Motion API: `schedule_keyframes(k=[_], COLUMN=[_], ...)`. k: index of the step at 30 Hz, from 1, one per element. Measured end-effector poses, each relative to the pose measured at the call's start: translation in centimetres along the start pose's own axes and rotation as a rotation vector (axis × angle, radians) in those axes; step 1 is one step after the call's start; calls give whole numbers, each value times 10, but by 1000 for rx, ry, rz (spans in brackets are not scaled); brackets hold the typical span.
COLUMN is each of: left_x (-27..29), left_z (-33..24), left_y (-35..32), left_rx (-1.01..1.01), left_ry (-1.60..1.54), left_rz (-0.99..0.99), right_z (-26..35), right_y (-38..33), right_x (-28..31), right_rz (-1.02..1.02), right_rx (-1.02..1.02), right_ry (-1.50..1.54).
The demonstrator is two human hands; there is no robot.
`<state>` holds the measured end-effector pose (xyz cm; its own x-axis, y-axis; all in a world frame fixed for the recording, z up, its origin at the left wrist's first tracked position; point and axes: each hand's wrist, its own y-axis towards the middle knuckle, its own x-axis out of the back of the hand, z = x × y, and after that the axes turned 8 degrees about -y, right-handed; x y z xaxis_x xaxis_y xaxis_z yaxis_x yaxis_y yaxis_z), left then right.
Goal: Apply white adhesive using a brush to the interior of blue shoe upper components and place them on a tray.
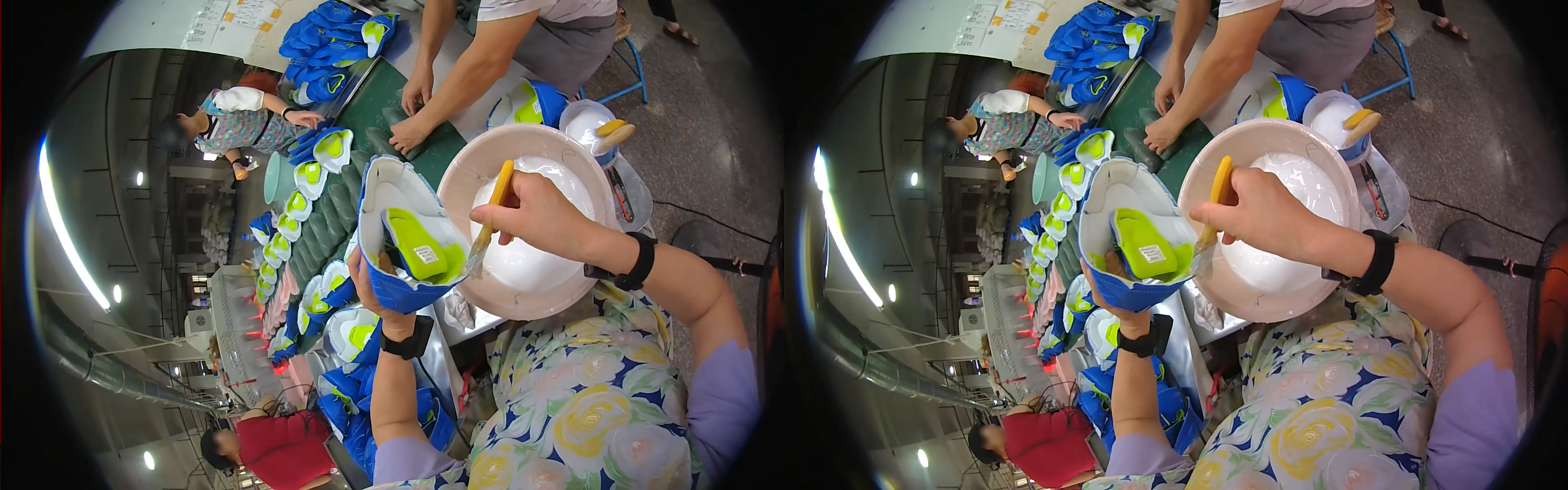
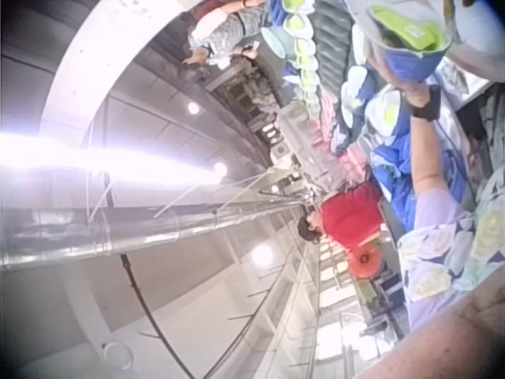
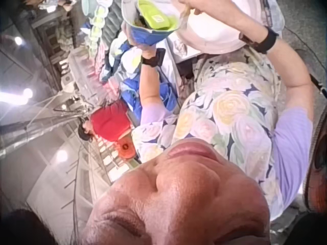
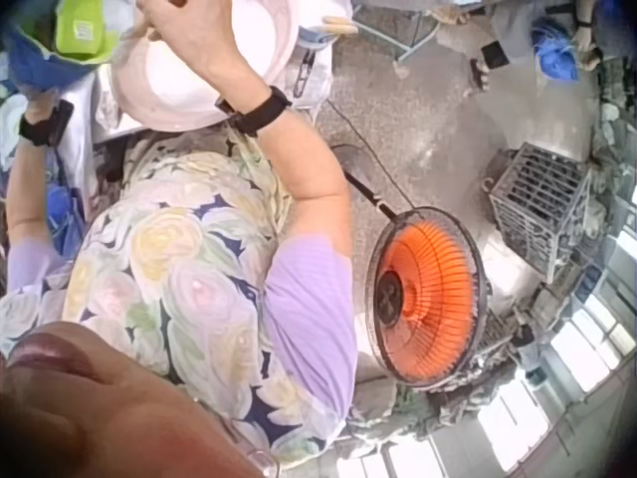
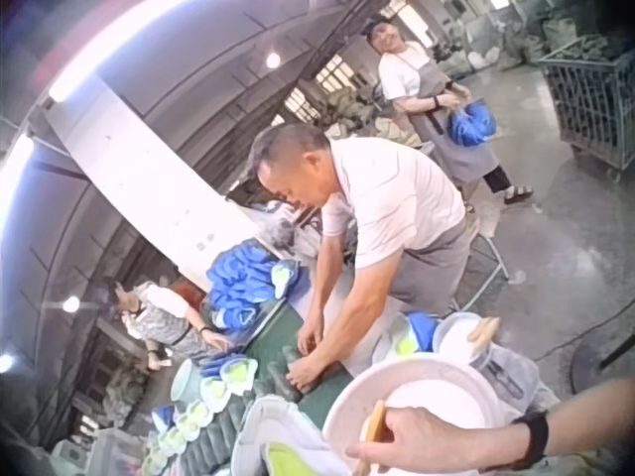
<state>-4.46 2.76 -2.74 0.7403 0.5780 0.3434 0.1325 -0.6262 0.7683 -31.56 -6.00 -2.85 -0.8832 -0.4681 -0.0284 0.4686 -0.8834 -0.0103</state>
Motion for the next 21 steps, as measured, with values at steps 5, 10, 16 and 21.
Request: schedule_keyframes(k=[5, 10, 16, 21], left_x=[27, 39, -19, -26], left_z=[-2, 14, -32, -35], left_y=[15, -3, -34, -44], left_rx=[312, 1182, 1250, 1231], left_ry=[133, -1211, -1456, -1406], left_rz=[188, 113, 147, 74], right_z=[9, 17, 29, 27], right_y=[2, 4, 13, 35], right_x=[13, 35, 5, -18], right_rz=[-5, -34, 116, 84], right_rx=[186, 517, 927, 1010], right_ry=[74, -244, -174, -387])
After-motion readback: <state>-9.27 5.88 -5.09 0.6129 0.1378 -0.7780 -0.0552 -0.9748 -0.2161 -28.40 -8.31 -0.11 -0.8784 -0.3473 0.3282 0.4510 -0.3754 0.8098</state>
